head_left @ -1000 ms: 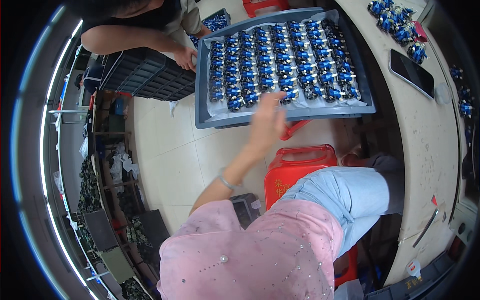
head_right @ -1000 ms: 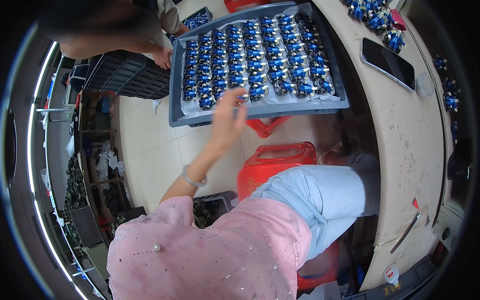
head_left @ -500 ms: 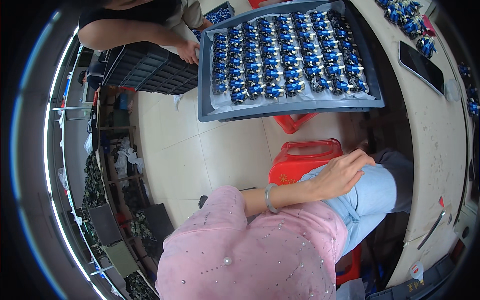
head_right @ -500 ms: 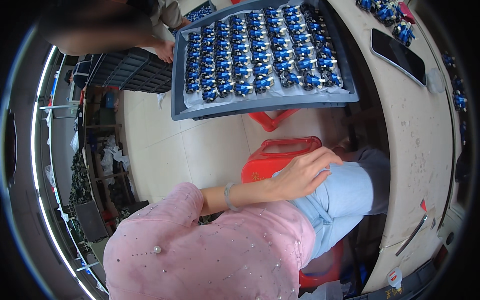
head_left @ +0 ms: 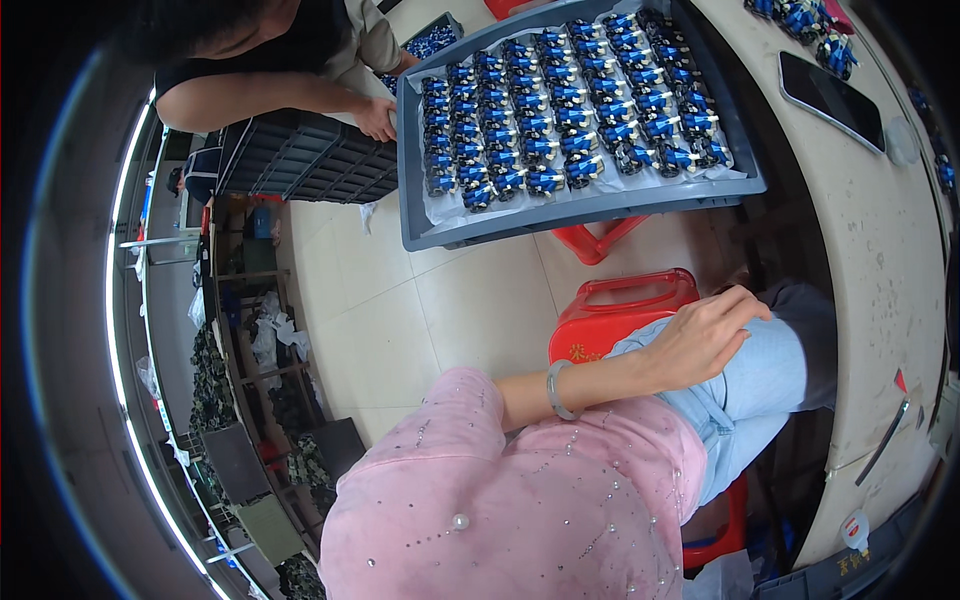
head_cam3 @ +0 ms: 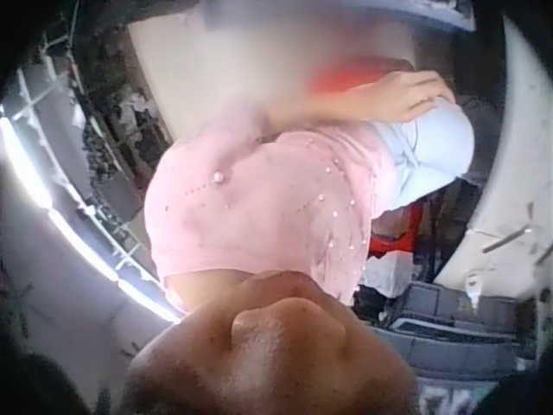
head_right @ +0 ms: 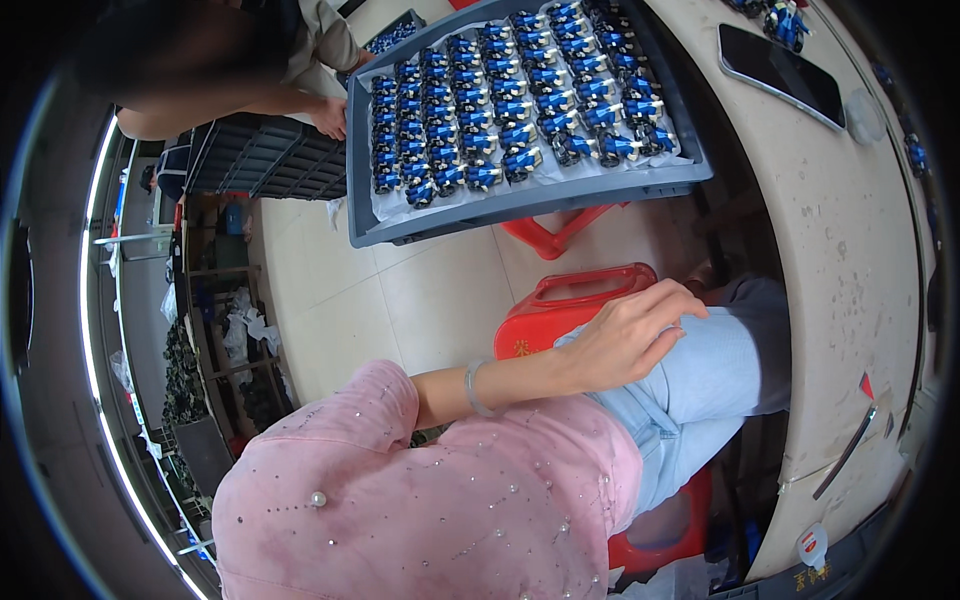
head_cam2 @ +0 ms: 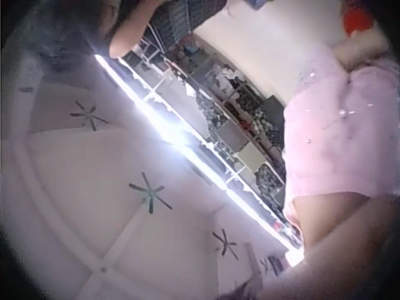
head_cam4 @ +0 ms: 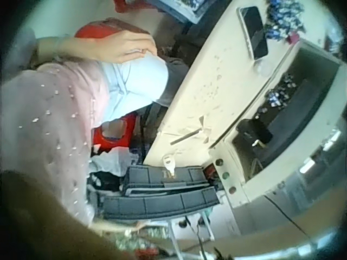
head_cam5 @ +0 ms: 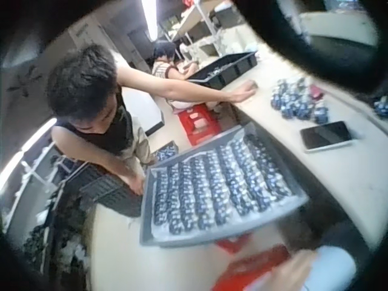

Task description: Assemble and paint small blue and white robot toy components at a factory workbench.

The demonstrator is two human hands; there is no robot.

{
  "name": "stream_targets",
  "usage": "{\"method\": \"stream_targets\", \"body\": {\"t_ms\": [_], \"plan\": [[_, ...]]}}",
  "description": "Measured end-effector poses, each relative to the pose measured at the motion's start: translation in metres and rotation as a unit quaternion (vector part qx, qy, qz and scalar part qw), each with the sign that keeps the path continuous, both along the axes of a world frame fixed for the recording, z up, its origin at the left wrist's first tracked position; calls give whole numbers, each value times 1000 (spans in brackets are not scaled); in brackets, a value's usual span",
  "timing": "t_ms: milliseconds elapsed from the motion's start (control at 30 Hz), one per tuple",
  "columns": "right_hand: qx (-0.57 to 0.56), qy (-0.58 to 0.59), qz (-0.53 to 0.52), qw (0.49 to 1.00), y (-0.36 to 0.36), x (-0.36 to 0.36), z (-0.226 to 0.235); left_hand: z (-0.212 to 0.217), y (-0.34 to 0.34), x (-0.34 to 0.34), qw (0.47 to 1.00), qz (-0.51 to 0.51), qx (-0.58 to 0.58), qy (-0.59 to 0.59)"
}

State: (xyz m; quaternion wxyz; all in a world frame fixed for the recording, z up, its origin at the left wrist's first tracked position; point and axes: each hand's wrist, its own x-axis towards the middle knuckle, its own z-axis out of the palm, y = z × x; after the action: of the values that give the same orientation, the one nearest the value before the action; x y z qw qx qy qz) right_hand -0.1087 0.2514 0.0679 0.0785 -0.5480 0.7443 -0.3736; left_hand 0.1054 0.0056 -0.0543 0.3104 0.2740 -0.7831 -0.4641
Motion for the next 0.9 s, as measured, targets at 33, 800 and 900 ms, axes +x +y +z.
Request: {"method": "stream_targets", "body": {"t_ms": [33, 800, 900], "plan": [[2, -2, 5, 1000, 0, 1, 0, -1, 1, -1, 1000, -1, 1, -1], [38, -10, 127, 991, -48, 12, -1, 1, -1, -6, 999, -38, -11, -7], [44, -7, 143, 989, -57, 18, 4, 3, 1, -9, 998, -68, -9, 15]]}}
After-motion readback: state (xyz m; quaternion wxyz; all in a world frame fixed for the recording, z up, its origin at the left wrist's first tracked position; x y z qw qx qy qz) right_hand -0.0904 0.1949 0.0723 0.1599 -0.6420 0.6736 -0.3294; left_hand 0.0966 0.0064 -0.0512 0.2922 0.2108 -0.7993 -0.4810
